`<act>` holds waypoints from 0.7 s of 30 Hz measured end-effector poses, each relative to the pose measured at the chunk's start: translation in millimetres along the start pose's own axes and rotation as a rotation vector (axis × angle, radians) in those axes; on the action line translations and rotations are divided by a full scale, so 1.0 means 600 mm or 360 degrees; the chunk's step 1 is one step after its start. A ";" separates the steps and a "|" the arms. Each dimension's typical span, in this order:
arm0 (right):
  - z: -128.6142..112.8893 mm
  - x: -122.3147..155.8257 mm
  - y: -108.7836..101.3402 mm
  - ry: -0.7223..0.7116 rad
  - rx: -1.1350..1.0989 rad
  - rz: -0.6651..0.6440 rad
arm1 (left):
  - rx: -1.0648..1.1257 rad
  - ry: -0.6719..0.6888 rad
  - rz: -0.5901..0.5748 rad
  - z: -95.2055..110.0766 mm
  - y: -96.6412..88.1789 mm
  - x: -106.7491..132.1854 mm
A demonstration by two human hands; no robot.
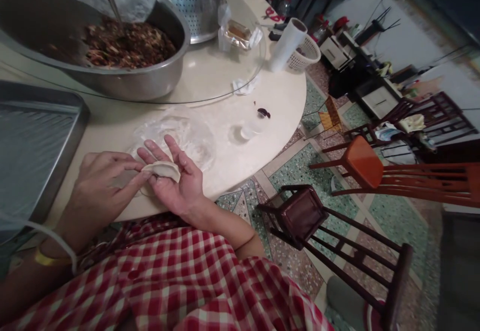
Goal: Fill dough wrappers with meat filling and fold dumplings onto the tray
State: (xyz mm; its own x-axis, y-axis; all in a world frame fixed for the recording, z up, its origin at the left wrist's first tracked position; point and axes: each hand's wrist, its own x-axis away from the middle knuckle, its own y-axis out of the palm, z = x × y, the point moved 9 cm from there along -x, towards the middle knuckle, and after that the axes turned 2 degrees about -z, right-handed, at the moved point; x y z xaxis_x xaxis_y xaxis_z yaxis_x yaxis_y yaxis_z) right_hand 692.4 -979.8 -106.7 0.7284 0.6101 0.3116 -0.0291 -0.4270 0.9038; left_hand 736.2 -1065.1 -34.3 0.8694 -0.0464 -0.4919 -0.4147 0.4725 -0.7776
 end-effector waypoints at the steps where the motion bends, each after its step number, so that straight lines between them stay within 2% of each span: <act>1: 0.001 -0.001 -0.001 0.0013 -0.0001 0.0014 | -0.0025 -0.0006 -0.0014 -0.002 0.001 0.001; 8: -0.003 0.000 0.007 0.0024 -0.0019 -0.0039 | -0.0093 -0.0012 -0.0126 -0.007 0.009 0.003; 13: -0.003 0.006 0.014 0.0049 -0.0060 -0.0077 | -0.0282 0.0270 0.0023 0.028 -0.010 -0.007; 15: 0.004 0.008 0.015 0.0101 -0.0036 -0.0061 | -0.0298 0.0325 0.0008 0.039 -0.011 -0.011; 21: 0.012 0.013 0.016 0.0141 0.0010 0.0000 | -0.0170 0.0258 -0.0053 0.040 -0.012 -0.011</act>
State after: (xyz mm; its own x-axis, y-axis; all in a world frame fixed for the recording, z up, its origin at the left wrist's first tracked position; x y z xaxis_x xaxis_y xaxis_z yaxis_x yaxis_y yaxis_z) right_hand 702.4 -983.9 -97.7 0.6652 0.6666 0.3365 -0.0246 -0.4309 0.9021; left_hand 739.9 -1047.1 -15.9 0.8322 -0.2058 -0.5149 -0.4199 0.3725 -0.8276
